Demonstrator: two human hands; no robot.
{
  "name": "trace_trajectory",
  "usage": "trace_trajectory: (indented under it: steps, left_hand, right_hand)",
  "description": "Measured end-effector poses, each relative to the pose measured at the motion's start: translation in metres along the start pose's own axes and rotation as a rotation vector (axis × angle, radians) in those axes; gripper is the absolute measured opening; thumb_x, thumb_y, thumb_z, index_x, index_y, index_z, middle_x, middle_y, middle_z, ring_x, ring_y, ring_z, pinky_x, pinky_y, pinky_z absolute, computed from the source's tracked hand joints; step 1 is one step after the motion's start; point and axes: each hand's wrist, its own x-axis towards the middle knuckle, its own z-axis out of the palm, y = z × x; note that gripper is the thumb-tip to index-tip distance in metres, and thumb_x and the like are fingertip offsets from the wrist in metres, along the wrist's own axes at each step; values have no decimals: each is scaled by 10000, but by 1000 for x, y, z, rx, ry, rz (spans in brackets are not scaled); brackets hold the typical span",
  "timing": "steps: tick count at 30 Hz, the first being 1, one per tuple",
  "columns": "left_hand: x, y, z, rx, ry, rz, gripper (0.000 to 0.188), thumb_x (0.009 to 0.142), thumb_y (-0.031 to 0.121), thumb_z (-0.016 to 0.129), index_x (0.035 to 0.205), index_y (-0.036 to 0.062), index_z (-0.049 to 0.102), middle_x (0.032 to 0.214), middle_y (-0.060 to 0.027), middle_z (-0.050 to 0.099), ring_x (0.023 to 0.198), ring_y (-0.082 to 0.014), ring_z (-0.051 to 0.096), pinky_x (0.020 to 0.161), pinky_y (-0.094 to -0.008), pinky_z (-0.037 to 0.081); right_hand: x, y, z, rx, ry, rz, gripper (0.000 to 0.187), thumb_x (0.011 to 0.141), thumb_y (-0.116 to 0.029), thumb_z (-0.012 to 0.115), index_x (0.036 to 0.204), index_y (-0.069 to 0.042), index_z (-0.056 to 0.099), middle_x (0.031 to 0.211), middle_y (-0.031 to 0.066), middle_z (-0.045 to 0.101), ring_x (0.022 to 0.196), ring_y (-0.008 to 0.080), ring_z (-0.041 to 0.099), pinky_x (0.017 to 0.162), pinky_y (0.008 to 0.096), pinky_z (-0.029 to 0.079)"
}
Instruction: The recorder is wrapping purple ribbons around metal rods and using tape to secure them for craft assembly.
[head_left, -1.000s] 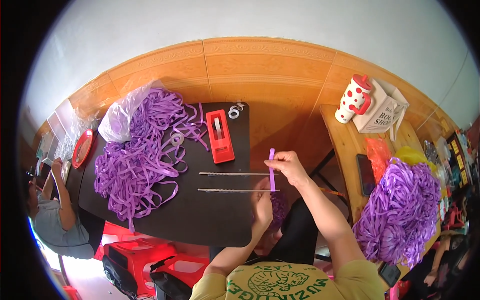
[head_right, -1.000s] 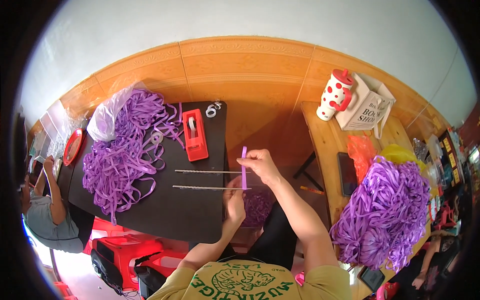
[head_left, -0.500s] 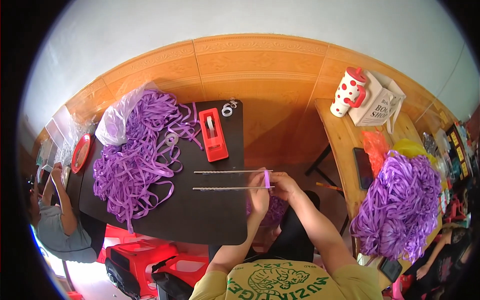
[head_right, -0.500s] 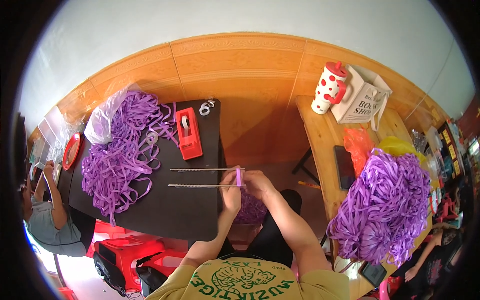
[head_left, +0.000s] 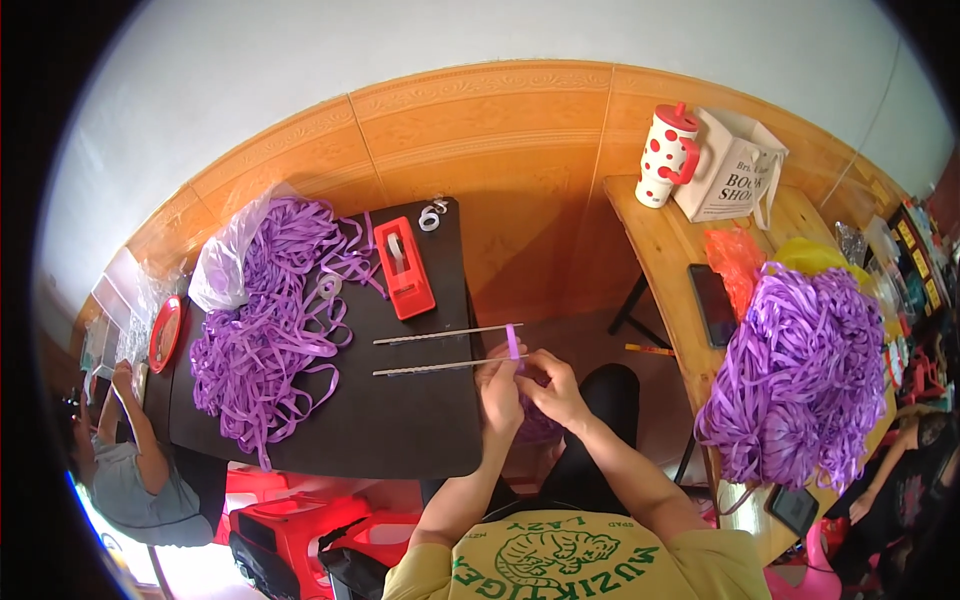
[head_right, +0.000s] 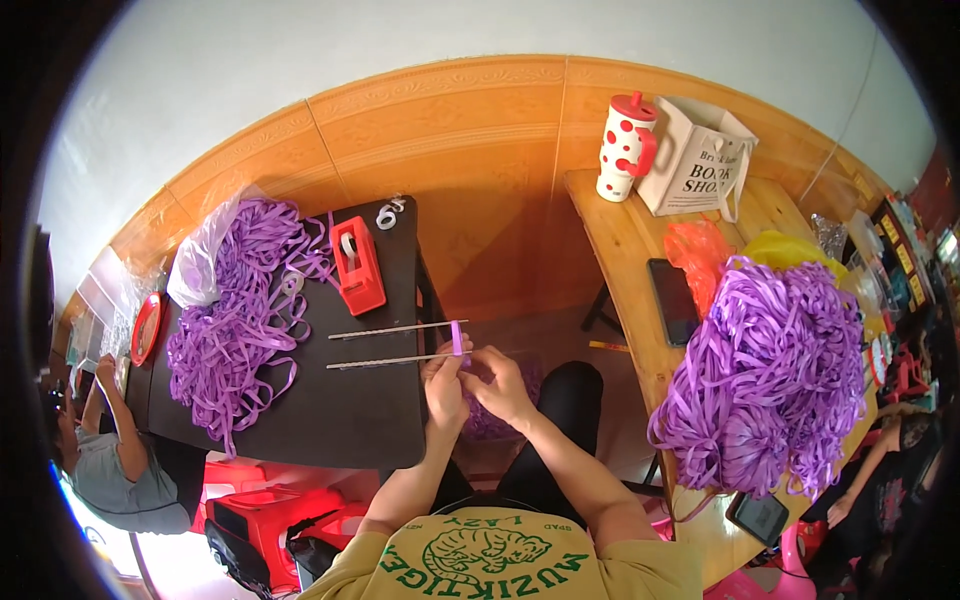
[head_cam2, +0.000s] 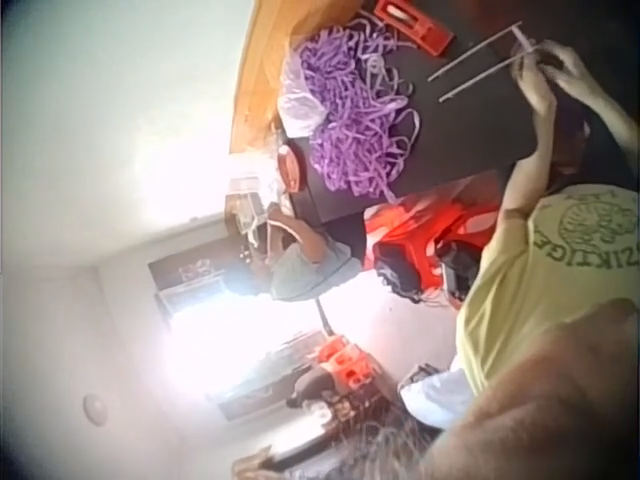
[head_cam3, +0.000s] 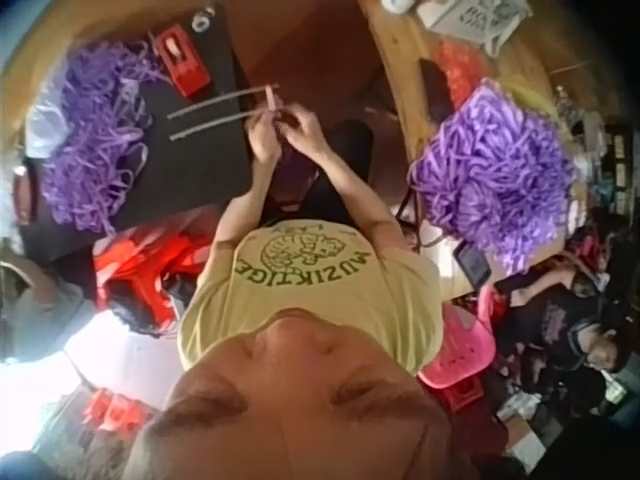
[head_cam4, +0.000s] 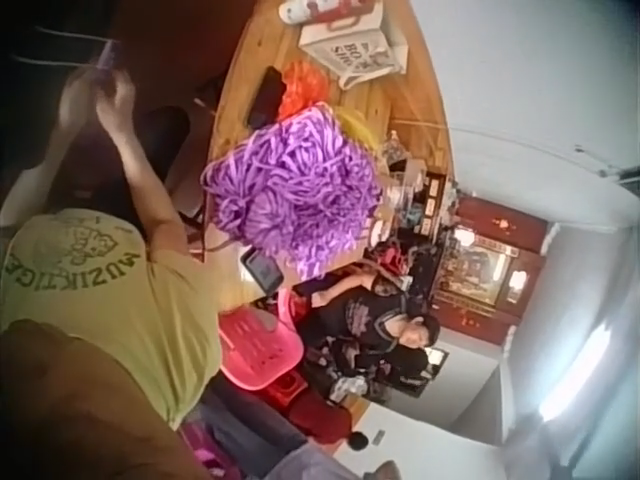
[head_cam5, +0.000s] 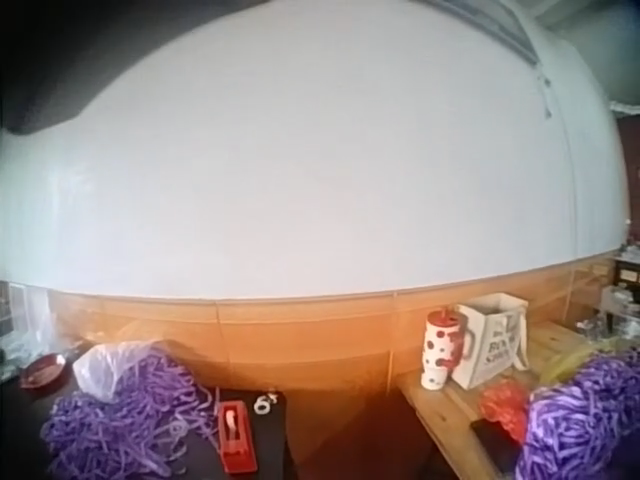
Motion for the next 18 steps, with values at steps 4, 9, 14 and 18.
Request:
trace_trajectory:
  steps: [4, 9, 14, 18]
  left_hand:
    - [-1, -1, 2, 24, 19, -21, 158, 847, 9, 555, 944, -19, 676, 991, -124, 658, 943, -180, 595, 867, -289, 437]
    - [-2, -1, 0, 16, 33, -24, 159, 844, 14, 554, 937, -15, 680, 965, -113, 667, 918, -168, 598, 850, -279, 438]
    - [-2, -3, -1, -14, 40, -14, 161, 840, 11, 545, 923, -10, 682, 953, -105, 670, 880, -156, 599, 817, -265, 446]
    - [-3, -2, 2, -54, 47, -47, 153, 838, 10, 550, 911, -5, 683, 913, -97, 674, 804, -139, 596, 756, -250, 457]
  right_hand:
    - [-3, 4, 11, -23, 149, -80, 150, 736, -61, 643, 860, 19, 615, 760, 140, 575, 701, 277, 585, 641, 322, 453]
    - [-7, 1, 20, 45, 195, 45, 95, 776, -48, 614, 834, 26, 620, 718, 110, 603, 658, 192, 584, 616, 287, 449]
    - [-10, 7, 19, 270, 143, 262, 102, 834, -28, 566, 863, 39, 636, 786, 75, 650, 712, 94, 573, 630, 243, 443]
    - [-12, 13, 19, 523, 108, 304, 113, 846, -26, 565, 889, 42, 644, 795, 64, 655, 729, 91, 576, 657, 228, 441]
